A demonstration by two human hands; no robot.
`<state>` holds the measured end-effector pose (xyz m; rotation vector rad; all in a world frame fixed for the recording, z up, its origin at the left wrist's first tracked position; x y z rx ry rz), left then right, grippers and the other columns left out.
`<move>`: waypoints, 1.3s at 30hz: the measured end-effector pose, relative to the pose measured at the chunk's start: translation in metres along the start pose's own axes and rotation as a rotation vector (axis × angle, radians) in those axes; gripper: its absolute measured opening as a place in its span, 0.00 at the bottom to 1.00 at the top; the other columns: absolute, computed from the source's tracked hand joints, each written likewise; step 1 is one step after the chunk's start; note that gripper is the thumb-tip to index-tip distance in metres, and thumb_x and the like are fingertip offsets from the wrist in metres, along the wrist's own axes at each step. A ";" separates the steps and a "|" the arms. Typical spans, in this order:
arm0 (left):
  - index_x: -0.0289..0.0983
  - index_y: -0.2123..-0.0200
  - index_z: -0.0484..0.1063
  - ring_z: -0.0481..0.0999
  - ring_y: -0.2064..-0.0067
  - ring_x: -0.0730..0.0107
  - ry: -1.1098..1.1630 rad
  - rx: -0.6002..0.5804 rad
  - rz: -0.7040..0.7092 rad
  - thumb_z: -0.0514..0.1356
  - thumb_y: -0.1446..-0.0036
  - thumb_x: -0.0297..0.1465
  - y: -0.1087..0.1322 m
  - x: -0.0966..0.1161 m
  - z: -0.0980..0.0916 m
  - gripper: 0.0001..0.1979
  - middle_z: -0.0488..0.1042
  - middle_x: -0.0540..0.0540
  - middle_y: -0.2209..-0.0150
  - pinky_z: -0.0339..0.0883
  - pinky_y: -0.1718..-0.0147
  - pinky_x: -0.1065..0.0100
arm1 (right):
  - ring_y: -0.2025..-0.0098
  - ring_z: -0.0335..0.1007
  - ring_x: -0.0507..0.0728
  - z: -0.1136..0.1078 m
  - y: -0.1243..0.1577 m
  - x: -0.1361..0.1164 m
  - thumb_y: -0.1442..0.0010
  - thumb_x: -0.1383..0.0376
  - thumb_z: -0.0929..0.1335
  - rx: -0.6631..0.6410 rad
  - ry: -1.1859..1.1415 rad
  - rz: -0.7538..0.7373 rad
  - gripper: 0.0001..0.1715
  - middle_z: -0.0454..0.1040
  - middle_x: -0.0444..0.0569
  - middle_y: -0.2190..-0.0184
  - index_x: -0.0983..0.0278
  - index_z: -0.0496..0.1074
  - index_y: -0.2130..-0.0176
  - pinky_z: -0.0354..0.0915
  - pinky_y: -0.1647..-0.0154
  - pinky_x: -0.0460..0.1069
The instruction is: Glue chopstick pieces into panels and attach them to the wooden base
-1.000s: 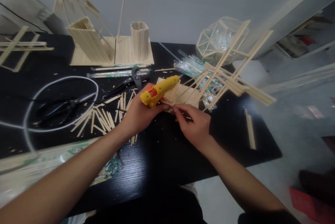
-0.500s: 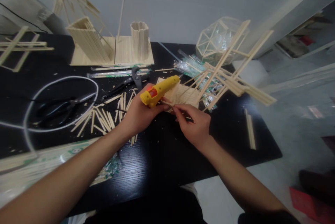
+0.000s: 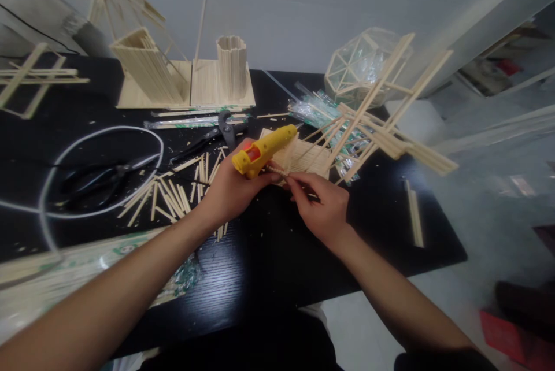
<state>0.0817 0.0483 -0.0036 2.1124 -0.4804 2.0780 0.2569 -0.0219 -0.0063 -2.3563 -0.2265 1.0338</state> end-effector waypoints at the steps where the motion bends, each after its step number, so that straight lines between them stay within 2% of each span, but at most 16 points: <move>1: 0.39 0.61 0.69 0.82 0.62 0.65 -0.002 0.000 0.000 0.73 0.49 0.29 0.000 0.000 0.000 0.17 0.80 0.51 0.65 0.78 0.59 0.64 | 0.71 0.83 0.54 0.000 0.000 0.000 0.32 0.68 0.70 -0.001 -0.001 -0.003 0.06 0.85 0.46 0.66 0.61 0.80 0.60 0.80 0.68 0.47; 14: 0.40 0.62 0.68 0.82 0.62 0.68 0.002 -0.002 0.020 0.72 0.49 0.27 0.000 0.001 0.000 0.17 0.79 0.52 0.65 0.78 0.59 0.66 | 0.72 0.82 0.54 0.000 0.001 -0.001 0.33 0.68 0.70 -0.002 -0.019 0.038 0.06 0.85 0.45 0.66 0.60 0.80 0.60 0.80 0.69 0.48; 21: 0.39 0.61 0.69 0.82 0.62 0.66 -0.009 0.008 0.010 0.73 0.49 0.28 0.001 -0.001 -0.001 0.16 0.79 0.51 0.64 0.78 0.58 0.65 | 0.69 0.83 0.54 0.000 0.000 0.001 0.33 0.70 0.70 0.001 -0.015 -0.013 0.06 0.85 0.46 0.66 0.61 0.80 0.59 0.80 0.67 0.48; 39: 0.40 0.60 0.69 0.82 0.61 0.66 -0.001 -0.004 -0.002 0.72 0.48 0.28 0.001 0.000 -0.001 0.17 0.80 0.51 0.64 0.78 0.57 0.64 | 0.72 0.82 0.54 0.000 0.000 0.000 0.33 0.68 0.70 0.000 -0.011 0.006 0.06 0.85 0.46 0.66 0.61 0.80 0.60 0.80 0.68 0.47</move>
Point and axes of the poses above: each hand's wrist, its own y-axis away from the middle knuckle, its own z-axis out of the palm, x = y × z, the point moved 1 cm from there along -y, towards the middle knuckle
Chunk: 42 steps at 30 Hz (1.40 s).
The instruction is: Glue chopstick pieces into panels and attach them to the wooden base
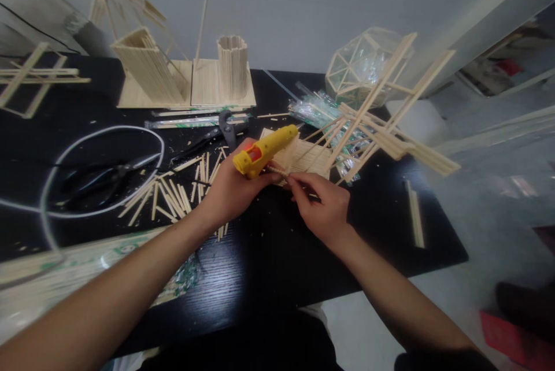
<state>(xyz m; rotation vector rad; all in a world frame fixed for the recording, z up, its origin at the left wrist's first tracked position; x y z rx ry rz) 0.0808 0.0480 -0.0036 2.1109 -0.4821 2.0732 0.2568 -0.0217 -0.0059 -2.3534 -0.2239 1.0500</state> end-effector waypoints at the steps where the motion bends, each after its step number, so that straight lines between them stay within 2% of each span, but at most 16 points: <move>1: 0.40 0.60 0.69 0.82 0.61 0.66 0.000 0.000 0.001 0.72 0.48 0.28 0.000 0.000 0.000 0.17 0.79 0.51 0.64 0.78 0.57 0.64 | 0.71 0.82 0.54 0.000 0.000 0.000 0.33 0.68 0.70 0.000 -0.002 0.003 0.06 0.85 0.46 0.66 0.60 0.80 0.60 0.80 0.68 0.48; 13: 0.40 0.61 0.69 0.82 0.61 0.66 -0.009 0.009 0.015 0.72 0.49 0.28 0.000 0.001 0.000 0.16 0.79 0.52 0.64 0.78 0.57 0.64 | 0.70 0.83 0.54 0.000 0.000 0.000 0.33 0.69 0.71 0.012 -0.006 -0.016 0.06 0.85 0.46 0.66 0.61 0.80 0.60 0.80 0.66 0.48; 33: 0.40 0.60 0.69 0.81 0.62 0.70 0.007 0.003 0.036 0.72 0.48 0.25 0.000 -0.001 0.000 0.16 0.79 0.53 0.65 0.76 0.58 0.68 | 0.72 0.82 0.52 0.000 0.000 0.000 0.33 0.69 0.71 0.010 -0.005 -0.013 0.06 0.85 0.44 0.66 0.61 0.80 0.60 0.79 0.69 0.47; 42: 0.39 0.60 0.69 0.81 0.62 0.68 -0.013 0.007 0.029 0.72 0.48 0.27 0.000 -0.001 0.001 0.17 0.79 0.52 0.64 0.77 0.59 0.67 | 0.71 0.83 0.53 0.001 0.001 0.000 0.33 0.69 0.70 0.009 0.011 -0.013 0.06 0.85 0.46 0.66 0.61 0.80 0.60 0.79 0.69 0.47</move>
Point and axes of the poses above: each hand's wrist, its own y-axis away from the middle knuckle, its own z-axis out of the palm, x = y × z, the point moved 1 cm from there along -y, towards the middle knuckle
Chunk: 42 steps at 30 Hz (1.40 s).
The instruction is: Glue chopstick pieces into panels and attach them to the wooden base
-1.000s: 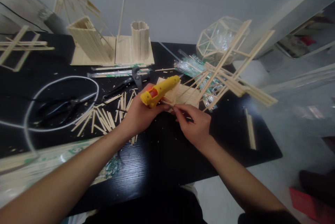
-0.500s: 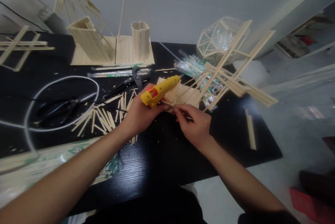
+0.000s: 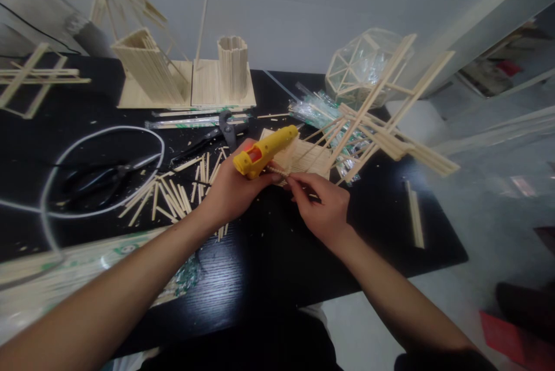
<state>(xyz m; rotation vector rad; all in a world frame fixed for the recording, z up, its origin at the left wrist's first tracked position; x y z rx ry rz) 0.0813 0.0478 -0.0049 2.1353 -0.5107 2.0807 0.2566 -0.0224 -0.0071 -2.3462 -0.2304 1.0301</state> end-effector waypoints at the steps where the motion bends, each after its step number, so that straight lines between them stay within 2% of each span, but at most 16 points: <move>1: 0.39 0.60 0.69 0.81 0.62 0.68 0.001 0.002 0.000 0.72 0.48 0.27 0.000 0.000 0.000 0.17 0.79 0.52 0.65 0.77 0.59 0.67 | 0.70 0.83 0.53 0.000 0.000 0.000 0.33 0.69 0.70 -0.003 0.001 0.004 0.06 0.85 0.46 0.66 0.61 0.80 0.60 0.79 0.69 0.47; 13: 0.39 0.61 0.69 0.81 0.62 0.67 -0.007 0.001 0.011 0.72 0.49 0.28 0.000 -0.001 -0.001 0.16 0.79 0.52 0.65 0.77 0.58 0.65 | 0.71 0.83 0.53 0.000 -0.002 0.000 0.34 0.71 0.71 -0.006 -0.006 -0.015 0.05 0.85 0.47 0.67 0.63 0.79 0.60 0.79 0.68 0.46; 26: 0.39 0.62 0.68 0.80 0.62 0.68 0.013 -0.007 0.009 0.72 0.49 0.28 -0.001 0.002 0.000 0.16 0.78 0.53 0.65 0.76 0.59 0.66 | 0.72 0.82 0.53 0.000 -0.001 0.000 0.33 0.68 0.70 -0.006 -0.001 0.026 0.06 0.85 0.46 0.66 0.61 0.80 0.60 0.79 0.69 0.47; 42: 0.40 0.60 0.69 0.81 0.61 0.67 -0.009 0.002 -0.001 0.72 0.48 0.29 0.000 -0.001 -0.001 0.16 0.78 0.52 0.64 0.77 0.58 0.65 | 0.69 0.83 0.54 0.001 -0.001 0.001 0.33 0.69 0.71 -0.004 -0.023 0.018 0.06 0.85 0.47 0.66 0.62 0.80 0.60 0.80 0.68 0.47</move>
Point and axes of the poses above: each hand's wrist, its own y-axis away from the middle knuckle, its own z-axis out of the palm, x = y × z, the point moved 1 cm from there along -y, towards the middle knuckle
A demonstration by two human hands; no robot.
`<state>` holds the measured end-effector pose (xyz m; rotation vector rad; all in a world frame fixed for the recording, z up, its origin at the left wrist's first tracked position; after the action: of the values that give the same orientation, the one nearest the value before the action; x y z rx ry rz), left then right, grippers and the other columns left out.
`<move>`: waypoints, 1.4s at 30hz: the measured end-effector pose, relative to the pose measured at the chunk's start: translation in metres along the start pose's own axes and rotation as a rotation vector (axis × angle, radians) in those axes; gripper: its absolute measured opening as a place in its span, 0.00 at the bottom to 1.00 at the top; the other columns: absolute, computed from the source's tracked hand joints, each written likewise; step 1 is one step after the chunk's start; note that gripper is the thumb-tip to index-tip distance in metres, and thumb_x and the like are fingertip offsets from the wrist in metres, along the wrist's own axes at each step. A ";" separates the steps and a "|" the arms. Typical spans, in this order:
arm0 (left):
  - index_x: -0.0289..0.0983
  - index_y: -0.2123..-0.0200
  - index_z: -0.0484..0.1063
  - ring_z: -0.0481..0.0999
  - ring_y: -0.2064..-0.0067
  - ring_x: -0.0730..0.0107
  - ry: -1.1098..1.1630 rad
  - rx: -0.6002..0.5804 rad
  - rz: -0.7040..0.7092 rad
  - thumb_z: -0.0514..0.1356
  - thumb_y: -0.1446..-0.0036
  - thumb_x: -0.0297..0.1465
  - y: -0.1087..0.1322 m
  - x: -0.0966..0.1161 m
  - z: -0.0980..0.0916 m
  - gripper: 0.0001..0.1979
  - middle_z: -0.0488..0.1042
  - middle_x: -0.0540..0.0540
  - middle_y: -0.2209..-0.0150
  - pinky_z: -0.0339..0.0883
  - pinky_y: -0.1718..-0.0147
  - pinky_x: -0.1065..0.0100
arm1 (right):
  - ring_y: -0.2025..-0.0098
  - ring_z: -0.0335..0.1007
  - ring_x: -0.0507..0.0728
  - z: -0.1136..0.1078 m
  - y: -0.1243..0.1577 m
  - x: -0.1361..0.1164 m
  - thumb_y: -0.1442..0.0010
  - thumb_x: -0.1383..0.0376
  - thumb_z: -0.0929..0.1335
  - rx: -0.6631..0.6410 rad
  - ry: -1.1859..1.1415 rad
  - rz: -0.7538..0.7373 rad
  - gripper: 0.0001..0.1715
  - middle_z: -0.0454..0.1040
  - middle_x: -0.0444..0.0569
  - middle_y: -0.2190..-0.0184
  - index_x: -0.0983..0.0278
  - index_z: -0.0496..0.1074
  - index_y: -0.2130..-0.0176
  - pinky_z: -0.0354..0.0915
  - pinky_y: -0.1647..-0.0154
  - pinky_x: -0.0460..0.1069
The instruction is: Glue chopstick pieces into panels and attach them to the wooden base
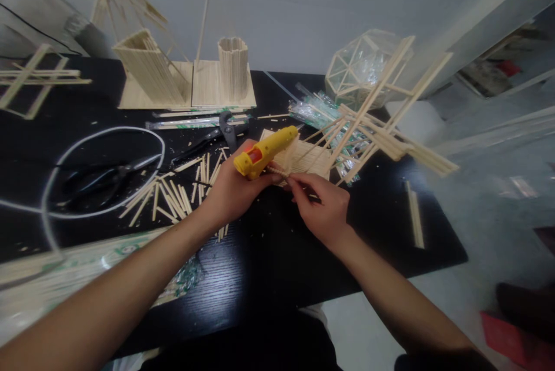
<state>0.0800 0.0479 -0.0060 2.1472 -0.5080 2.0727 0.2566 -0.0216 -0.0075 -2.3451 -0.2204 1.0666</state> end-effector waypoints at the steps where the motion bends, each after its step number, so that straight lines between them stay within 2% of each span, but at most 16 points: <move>1: 0.40 0.61 0.69 0.81 0.61 0.67 -0.003 0.001 0.001 0.72 0.48 0.28 0.000 0.001 0.000 0.16 0.78 0.52 0.64 0.77 0.58 0.66 | 0.69 0.83 0.54 0.000 0.000 0.000 0.33 0.70 0.71 0.000 -0.002 -0.003 0.06 0.85 0.47 0.66 0.62 0.80 0.60 0.80 0.68 0.47; 7: 0.39 0.62 0.69 0.80 0.62 0.69 -0.014 0.002 0.020 0.72 0.48 0.27 0.000 0.002 0.001 0.15 0.78 0.52 0.65 0.76 0.60 0.67 | 0.70 0.83 0.54 0.000 0.001 -0.001 0.33 0.69 0.70 0.004 -0.013 0.003 0.06 0.85 0.46 0.66 0.61 0.80 0.60 0.80 0.69 0.47; 21: 0.40 0.60 0.69 0.83 0.60 0.64 0.021 -0.007 -0.019 0.74 0.51 0.30 0.001 0.003 -0.002 0.18 0.81 0.50 0.63 0.79 0.57 0.63 | 0.72 0.82 0.53 0.000 0.000 0.000 0.32 0.68 0.71 -0.005 0.039 -0.032 0.06 0.85 0.46 0.66 0.60 0.80 0.60 0.80 0.67 0.47; 26: 0.39 0.60 0.72 0.84 0.56 0.63 0.035 -0.007 -0.024 0.74 0.50 0.30 0.003 0.004 -0.004 0.17 0.83 0.47 0.59 0.78 0.51 0.61 | 0.72 0.82 0.53 -0.001 0.000 -0.001 0.33 0.68 0.71 -0.001 0.033 -0.031 0.05 0.85 0.46 0.65 0.61 0.80 0.59 0.80 0.67 0.46; 31: 0.37 0.57 0.72 0.84 0.56 0.59 0.054 0.022 -0.087 0.74 0.50 0.32 0.003 0.007 -0.010 0.19 0.84 0.43 0.58 0.79 0.50 0.57 | 0.72 0.81 0.53 -0.003 -0.001 -0.004 0.33 0.68 0.71 0.015 0.048 -0.068 0.06 0.85 0.47 0.66 0.61 0.80 0.60 0.78 0.68 0.46; 35: 0.37 0.57 0.73 0.84 0.57 0.60 0.031 0.040 -0.081 0.74 0.49 0.33 0.004 0.013 -0.014 0.19 0.84 0.43 0.58 0.79 0.51 0.56 | 0.69 0.81 0.52 -0.004 0.000 -0.005 0.33 0.69 0.71 0.033 0.004 -0.117 0.09 0.85 0.47 0.62 0.60 0.80 0.55 0.79 0.69 0.45; 38: 0.37 0.58 0.73 0.84 0.57 0.61 0.020 0.074 -0.067 0.74 0.47 0.34 0.005 0.016 -0.017 0.17 0.84 0.43 0.59 0.79 0.54 0.59 | 0.66 0.82 0.52 -0.004 0.000 -0.005 0.33 0.70 0.69 -0.010 -0.045 -0.158 0.14 0.85 0.47 0.59 0.58 0.79 0.50 0.79 0.67 0.45; 42: 0.37 0.59 0.73 0.84 0.60 0.62 0.064 0.153 -0.130 0.73 0.45 0.38 0.007 0.016 -0.023 0.17 0.83 0.42 0.61 0.79 0.61 0.63 | 0.65 0.81 0.52 -0.004 -0.002 -0.005 0.32 0.71 0.68 -0.051 -0.057 -0.188 0.14 0.84 0.48 0.60 0.59 0.79 0.50 0.79 0.65 0.46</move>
<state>0.0562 0.0464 0.0103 2.1215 -0.2026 2.1638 0.2563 -0.0236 -0.0010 -2.2878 -0.4843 1.0473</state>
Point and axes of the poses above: each hand's wrist, its own y-axis away from the middle knuckle, its own z-axis out of the palm, x = y × z, the point moved 1 cm from there along -y, towards the middle knuckle
